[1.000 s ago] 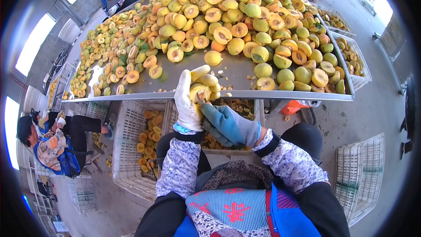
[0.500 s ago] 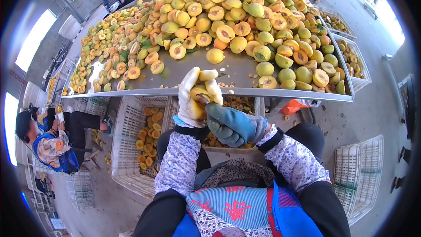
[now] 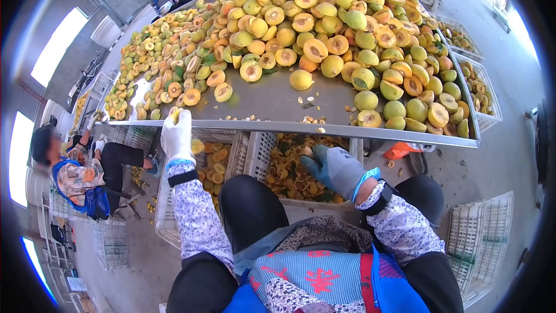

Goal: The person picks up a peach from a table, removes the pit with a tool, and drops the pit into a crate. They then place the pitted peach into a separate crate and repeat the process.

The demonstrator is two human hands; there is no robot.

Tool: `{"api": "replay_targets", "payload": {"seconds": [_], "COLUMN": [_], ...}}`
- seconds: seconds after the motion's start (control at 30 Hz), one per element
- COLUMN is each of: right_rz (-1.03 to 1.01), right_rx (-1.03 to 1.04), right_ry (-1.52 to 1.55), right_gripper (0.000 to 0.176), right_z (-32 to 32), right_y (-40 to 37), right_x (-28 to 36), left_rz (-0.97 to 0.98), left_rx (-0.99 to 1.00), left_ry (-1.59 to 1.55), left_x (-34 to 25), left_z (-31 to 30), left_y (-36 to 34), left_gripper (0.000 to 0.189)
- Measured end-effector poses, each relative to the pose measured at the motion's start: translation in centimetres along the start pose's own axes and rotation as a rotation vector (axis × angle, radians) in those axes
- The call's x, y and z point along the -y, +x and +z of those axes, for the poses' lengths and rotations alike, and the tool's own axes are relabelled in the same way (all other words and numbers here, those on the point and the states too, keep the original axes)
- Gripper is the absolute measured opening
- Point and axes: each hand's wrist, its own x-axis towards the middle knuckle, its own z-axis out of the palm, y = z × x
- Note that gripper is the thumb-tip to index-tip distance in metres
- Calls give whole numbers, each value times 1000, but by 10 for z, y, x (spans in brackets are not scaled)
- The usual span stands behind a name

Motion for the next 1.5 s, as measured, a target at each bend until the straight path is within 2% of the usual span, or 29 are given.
{"api": "replay_targets", "payload": {"seconds": [0.07,0.1,0.13,0.17,0.2,0.27,0.37,0.4,0.47,0.53,0.57,0.7,0.77,0.83,0.93,0.97,1.07,1.17,1.27,1.37,1.5], "right_rz": [-41,-34,-27,-20,-23,-31,-94,-108,-139,-196,-225,-204,-196,-143,-159,-178,-180,-164,-115,-126,164], "right_rx": [-4,11,26,42,41,38,-60,-87,-146,-194,-217,-271,-339,-317,-330,-341,-305,-270,-206,-200,104], "right_ry": [34,33,31,30,46,79,140,247,460,608,684,640,586,493,495,521,564,629,507,782,891], "right_gripper": [36,36,36,36,36,35,32,31,29,29,28,33,33,34,35,35,36,37,41,46,52], "right_z": [6,5,2,2,3,5,6,5,4,14,17,9,15,7,10,12,13,19,10,26,1], "right_y": [2,2,2,2,3,4,9,11,16,24,26,27,30,29,30,31,32,33,26,25,11], "right_x": [-2,1,5,8,9,10,14,17,27,30,32,37,28,30,28,27,29,28,33,35,52], "left_rz": [-11,53,82,41,81,207,190,-73,-3,-45,16,-72,121,301,-152,-158,81,126,168,11,-45], "left_rx": [187,121,148,253,297,354,538,739,831,848,854,1016,869,707,694,672,606,496,458,432,424], "left_ry": [-36,85,122,228,304,339,-181,-649,-859,-968,-1089,-1452,-1360,-1264,-1550,-1530,-1341,-1225,-1203,-1265,-1301], "left_x": [-43,-45,-39,-54,-50,-48,-45,-54,-62,-92,-101,-122,-118,-115,-125,-128,-126,-133,-129,-135,-133], "left_z": [11,32,59,68,89,111,113,105,96,65,62,48,61,72,76,76,78,73,76,72,70], "left_y": [1,9,25,27,33,39,28,18,-4,-46,-64,-114,-124,-131,-138,-143,-149,-151,-150,-151,-151], "left_gripper": [59,68,74,73,75,66,57,53,44,41,37,28,28,30,29,32,37,41,46,50,55]}}
